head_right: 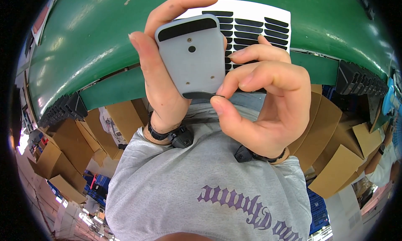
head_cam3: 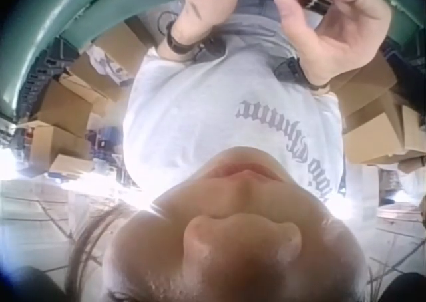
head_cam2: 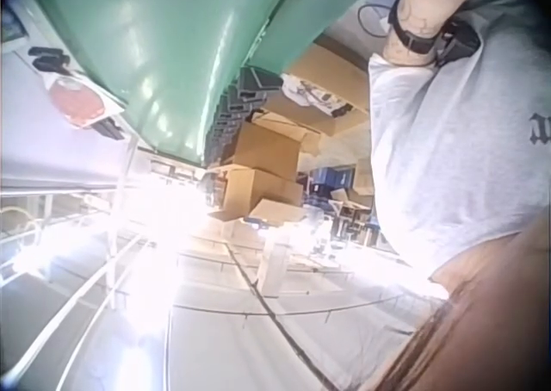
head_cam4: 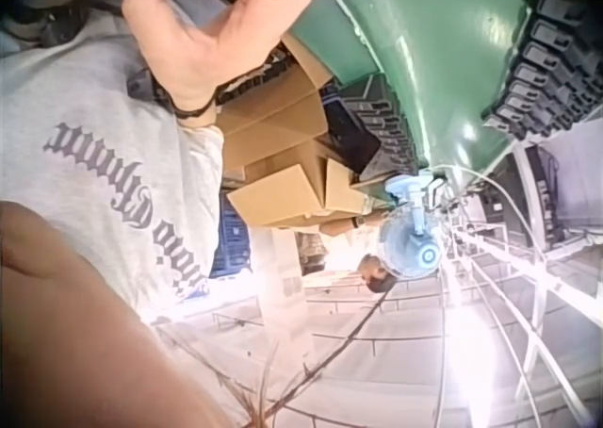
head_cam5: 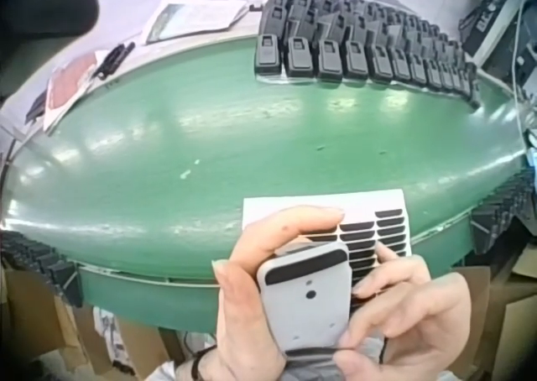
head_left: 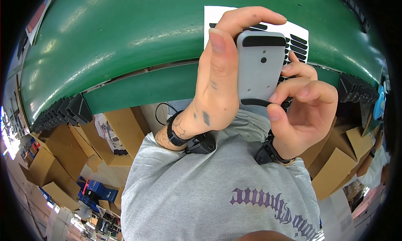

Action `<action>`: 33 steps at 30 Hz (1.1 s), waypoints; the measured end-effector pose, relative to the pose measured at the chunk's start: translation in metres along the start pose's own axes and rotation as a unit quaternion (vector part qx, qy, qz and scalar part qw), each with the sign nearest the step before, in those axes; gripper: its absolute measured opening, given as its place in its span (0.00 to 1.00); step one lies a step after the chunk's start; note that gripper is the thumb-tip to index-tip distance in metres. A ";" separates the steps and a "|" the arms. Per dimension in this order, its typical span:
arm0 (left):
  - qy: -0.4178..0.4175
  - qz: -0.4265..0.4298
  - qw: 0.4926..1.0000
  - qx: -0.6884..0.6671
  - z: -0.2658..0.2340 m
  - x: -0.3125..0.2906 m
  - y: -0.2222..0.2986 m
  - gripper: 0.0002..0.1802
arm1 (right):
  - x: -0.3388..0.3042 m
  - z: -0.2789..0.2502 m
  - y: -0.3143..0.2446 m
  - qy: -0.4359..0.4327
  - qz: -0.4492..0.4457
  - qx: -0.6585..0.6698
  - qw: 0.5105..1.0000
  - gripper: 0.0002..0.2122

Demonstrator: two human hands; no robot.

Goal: Apply adhesive labels to the bottom of small electronic components.

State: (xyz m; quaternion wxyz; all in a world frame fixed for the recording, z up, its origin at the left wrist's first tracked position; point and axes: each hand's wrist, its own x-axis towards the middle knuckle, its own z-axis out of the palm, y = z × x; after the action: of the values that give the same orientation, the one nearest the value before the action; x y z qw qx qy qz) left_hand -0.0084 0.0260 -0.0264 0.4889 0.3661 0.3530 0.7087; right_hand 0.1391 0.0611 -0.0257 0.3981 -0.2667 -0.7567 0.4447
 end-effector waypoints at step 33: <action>-0.007 -0.003 1.000 0.021 -0.001 0.000 0.001 0.40 | -0.003 0.000 0.007 0.001 0.016 0.091 0.996 0.19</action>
State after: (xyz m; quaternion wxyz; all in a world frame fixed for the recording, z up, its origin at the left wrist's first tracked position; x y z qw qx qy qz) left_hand -0.0093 0.0253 -0.0262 0.4852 0.3801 0.3658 0.6973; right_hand 0.1412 0.0624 -0.0327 0.4144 -0.2417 -0.7085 0.5176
